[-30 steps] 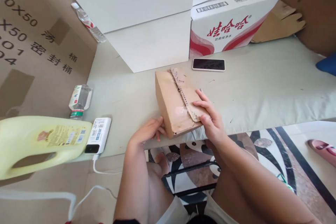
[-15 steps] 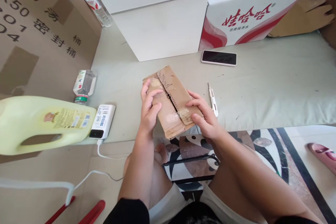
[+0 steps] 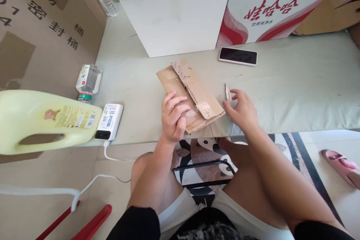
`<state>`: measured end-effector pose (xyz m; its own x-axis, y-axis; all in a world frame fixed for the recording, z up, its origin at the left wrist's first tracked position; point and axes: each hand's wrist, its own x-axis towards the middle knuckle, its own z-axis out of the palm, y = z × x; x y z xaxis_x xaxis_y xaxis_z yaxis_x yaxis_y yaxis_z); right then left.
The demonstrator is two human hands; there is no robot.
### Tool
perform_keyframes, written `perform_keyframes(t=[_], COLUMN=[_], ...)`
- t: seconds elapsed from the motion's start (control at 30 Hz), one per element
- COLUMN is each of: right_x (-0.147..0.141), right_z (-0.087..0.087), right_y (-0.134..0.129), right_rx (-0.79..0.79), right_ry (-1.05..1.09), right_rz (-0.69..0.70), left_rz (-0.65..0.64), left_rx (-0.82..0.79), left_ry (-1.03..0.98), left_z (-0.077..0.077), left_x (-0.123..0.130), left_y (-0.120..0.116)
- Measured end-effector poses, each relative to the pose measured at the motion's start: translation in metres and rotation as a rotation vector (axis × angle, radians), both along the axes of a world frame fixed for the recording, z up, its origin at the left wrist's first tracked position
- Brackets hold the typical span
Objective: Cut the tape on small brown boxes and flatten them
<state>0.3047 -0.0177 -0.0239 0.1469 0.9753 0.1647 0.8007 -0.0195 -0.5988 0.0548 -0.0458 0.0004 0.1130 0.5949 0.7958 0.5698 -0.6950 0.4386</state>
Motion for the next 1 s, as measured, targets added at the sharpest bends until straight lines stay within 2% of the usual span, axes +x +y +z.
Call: perform_keyframes(t=[0.07,0.17,0.23,0.3,0.37,0.43,0.63,0.73,0.8,0.87,0.93,1.0], right_x=[0.005,0.008,0.008,0.007,0.006,0.004,-0.002,-0.004,-0.006,-0.009,-0.015,-0.024], right_z=[-0.006,-0.007,-0.004,0.001,0.006,0.011,0.012,0.016,0.025,0.037,0.049,0.057], right_y=[0.003,0.004,0.003,0.001,-0.005,-0.014,-0.029,-0.025,-0.025,-0.030,-0.042,-0.058], right_rx=[-0.102,-0.130,-0.131,-0.105,-0.042,0.031,0.114,0.187,0.260,0.388,0.521,0.577], right_ry=[-0.123,-0.175,-0.103,0.104,0.359,0.515,0.653,0.665,0.634,0.601,0.565,0.538], right_rz=[0.031,0.046,0.019,0.024,0.082,0.141,0.256,0.120,0.001,-0.054,-0.003,0.154], left_rz=[-0.009,-0.070,-0.083,-0.068,-0.058,-0.050,-0.009,0.004,0.004,-0.010,-0.015,0.008], left_rx=[-0.006,0.001,-0.007,-0.026,-0.050,-0.078,-0.148,-0.157,-0.135,-0.093,-0.069,-0.083], left_ry=[0.011,0.058,0.112,0.150,0.157,0.153,0.107,0.083,0.075,0.063,0.062,0.081], left_z=[-0.003,-0.004,-0.004,-0.004,-0.003,-0.003,0.000,-0.001,-0.002,-0.003,-0.003,-0.004], left_x=[-0.001,-0.003,-0.004,-0.004,-0.005,-0.006,-0.005,-0.001,0.002,0.003,0.004,0.005], left_y=[0.005,0.008,0.008,0.007,0.005,0.004,0.002,0.002,0.002,0.001,-0.001,-0.002])
